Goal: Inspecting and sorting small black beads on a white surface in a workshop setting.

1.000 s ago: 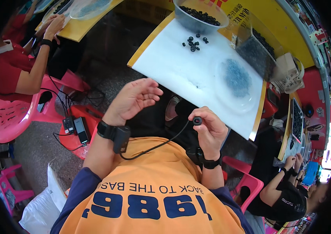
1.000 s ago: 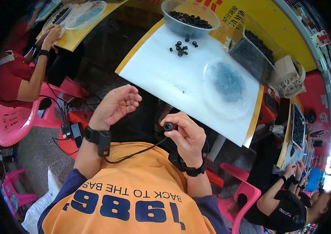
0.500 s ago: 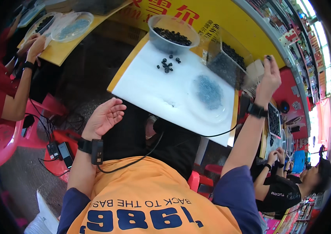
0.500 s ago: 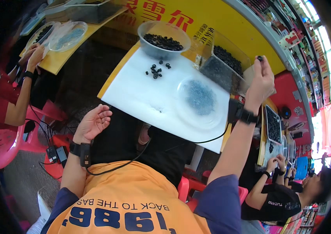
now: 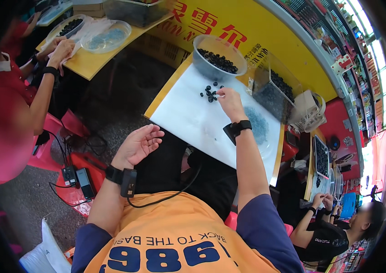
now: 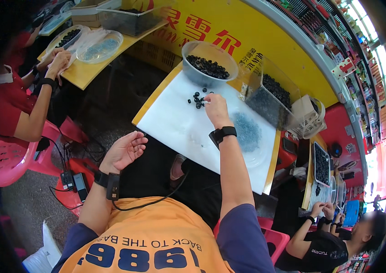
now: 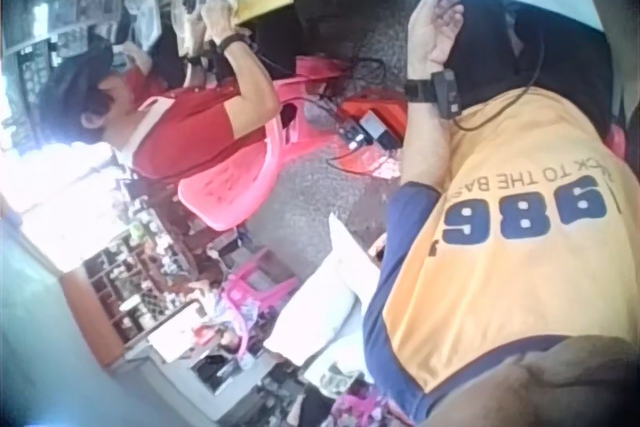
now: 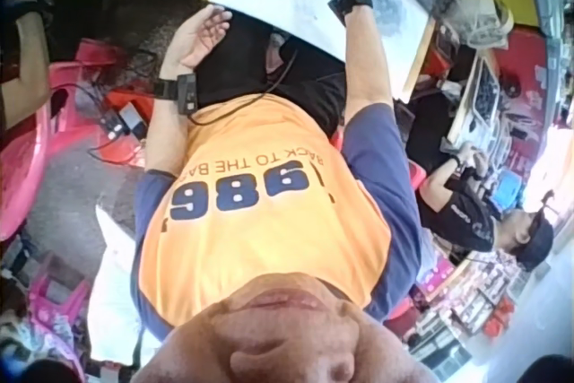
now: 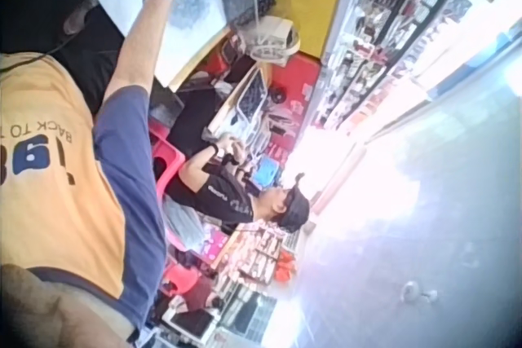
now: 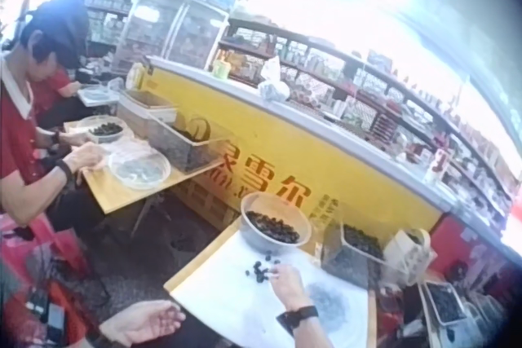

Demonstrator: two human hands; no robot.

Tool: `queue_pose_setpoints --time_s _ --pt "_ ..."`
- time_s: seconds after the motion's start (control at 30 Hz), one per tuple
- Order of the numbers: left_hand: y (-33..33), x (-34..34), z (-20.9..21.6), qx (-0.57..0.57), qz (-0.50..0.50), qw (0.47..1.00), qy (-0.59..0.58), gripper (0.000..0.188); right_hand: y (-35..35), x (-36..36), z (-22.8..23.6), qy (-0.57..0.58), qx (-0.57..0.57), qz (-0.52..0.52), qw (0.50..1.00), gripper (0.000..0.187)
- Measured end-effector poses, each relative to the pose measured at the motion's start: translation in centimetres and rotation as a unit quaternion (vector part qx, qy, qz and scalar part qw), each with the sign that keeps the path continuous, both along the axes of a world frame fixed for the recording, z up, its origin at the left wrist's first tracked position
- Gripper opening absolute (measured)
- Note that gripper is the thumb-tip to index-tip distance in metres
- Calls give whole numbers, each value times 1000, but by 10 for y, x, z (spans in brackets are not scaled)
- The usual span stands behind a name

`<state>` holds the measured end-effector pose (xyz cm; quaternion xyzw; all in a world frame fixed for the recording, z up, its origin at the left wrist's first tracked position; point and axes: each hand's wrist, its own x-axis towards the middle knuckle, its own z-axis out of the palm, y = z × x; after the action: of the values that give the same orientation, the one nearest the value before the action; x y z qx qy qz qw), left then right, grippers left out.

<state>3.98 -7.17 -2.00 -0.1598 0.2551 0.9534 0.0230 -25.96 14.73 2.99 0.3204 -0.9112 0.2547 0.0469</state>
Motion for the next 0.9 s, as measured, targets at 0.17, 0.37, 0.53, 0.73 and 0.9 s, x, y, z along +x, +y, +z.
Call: queue_pose_setpoints --time_s 0.17,0.37,0.53,0.73,0.9 --pt "2 -2 2 -4 5 1000 7 23 -12 13 -5 72 14 21 997 22" --pt "6 -4 2 -7 -19 1000 2 22 -2 2 -24 -36 14 -17 999 26" --pt "2 -1 -1 -20 5 1000 0 22 -8 30 -14 120 32 -22 992 23" --pt "8 -6 1 -20 -16 1000 -3 21 -5 23 -26 32 -20 24 999 20" --pt "12 -8 0 -64 -27 998 2 21 -3 45 -15 58 -27 44 997 17"
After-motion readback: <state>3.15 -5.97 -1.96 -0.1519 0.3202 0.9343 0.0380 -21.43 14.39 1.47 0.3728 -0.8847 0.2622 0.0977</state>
